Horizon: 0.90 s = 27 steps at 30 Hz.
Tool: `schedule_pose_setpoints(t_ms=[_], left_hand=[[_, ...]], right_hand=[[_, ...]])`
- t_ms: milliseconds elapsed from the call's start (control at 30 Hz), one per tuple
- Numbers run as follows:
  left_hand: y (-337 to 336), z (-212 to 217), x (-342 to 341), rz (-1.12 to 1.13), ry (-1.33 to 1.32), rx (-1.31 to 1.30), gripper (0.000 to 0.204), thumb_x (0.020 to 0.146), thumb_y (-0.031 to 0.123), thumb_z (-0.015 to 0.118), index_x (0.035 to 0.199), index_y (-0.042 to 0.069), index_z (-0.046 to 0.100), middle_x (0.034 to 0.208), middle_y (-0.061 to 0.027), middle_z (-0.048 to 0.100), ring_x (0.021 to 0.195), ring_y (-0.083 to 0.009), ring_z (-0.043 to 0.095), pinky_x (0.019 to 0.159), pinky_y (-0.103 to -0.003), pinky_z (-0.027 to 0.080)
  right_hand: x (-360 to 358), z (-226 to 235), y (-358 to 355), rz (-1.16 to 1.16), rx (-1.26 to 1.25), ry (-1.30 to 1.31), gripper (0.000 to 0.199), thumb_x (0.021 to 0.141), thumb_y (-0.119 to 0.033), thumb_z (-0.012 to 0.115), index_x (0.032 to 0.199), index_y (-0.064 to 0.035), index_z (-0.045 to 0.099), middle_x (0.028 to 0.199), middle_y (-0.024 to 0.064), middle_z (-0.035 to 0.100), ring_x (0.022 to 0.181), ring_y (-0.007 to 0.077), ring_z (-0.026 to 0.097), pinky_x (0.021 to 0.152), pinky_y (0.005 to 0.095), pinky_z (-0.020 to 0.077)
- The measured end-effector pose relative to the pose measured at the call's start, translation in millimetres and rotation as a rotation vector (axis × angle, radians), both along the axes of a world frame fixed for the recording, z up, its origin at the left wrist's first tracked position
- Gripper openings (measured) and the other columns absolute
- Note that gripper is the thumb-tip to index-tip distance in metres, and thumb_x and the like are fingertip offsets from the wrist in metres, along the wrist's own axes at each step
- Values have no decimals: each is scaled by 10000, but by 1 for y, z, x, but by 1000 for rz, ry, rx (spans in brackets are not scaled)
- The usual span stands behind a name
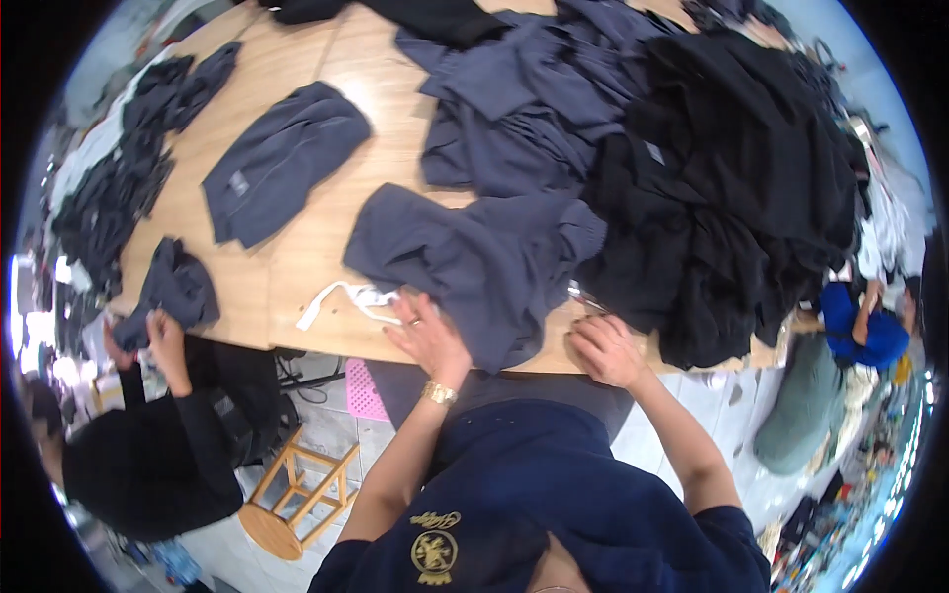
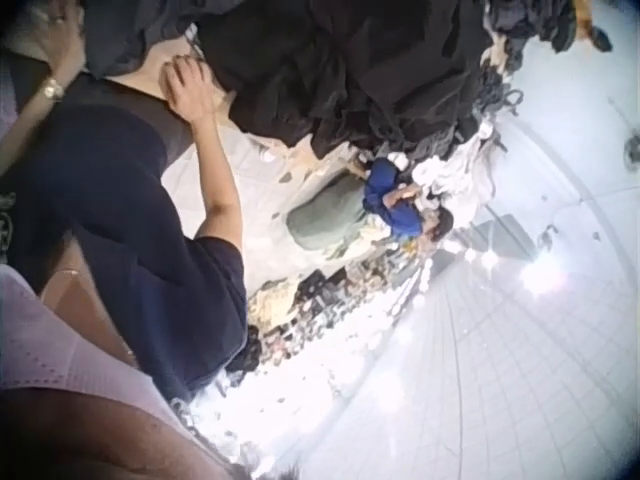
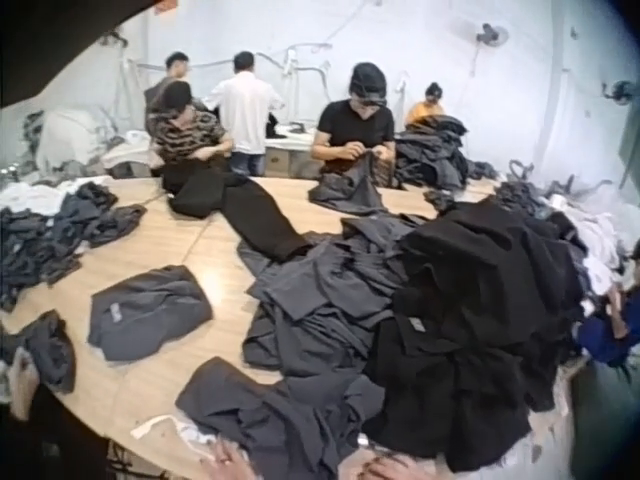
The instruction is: Checking and sorting finished garments or garment components on a large industrial table.
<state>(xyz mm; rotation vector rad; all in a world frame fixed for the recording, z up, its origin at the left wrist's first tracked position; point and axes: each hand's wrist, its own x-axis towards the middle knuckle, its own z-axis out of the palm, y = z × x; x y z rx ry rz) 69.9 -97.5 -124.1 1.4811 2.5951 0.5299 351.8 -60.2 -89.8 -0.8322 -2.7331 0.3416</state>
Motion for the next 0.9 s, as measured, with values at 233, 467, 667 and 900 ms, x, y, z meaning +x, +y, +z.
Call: schedule_pose_setpoints(t_ms=[233,467,667,900], left_hand=[[-4,1,-17,-59,-388,461,480,791,90,623,1235,33,451,1294,-206,468,1287,-365,359,1068,-477,249],[4,-2,-107,-194,-76,253,438,796,147,641,1197,37,504,1216,-205,510,1233,-370,400,1050,-481,282],[7,38,-63,-166,10,467,334,791,99,616,1118,57,563,1251,-207,470,1275,-411,341,1070,-497,248],[38,65,51,-629,-318,431,359,720,157,729,1040,77,590,1084,-121,533,1087,-309,485,916,-416,384]], right_hand=[[-35,-19,-6,-575,186,156,376,701,-51,657,1073,-57,606,999,95,567,918,268,541,769,395,399],[-32,-24,-9,-579,180,164,205,751,-77,653,952,-57,618,890,76,569,833,261,532,687,378,416],[-16,-30,-22,-598,190,286,229,725,-56,671,946,-66,613,894,75,576,843,251,540,701,371,418],[-13,-22,-29,-676,115,510,233,761,26,602,984,-36,572,1030,125,592,950,313,564,853,400,430]])
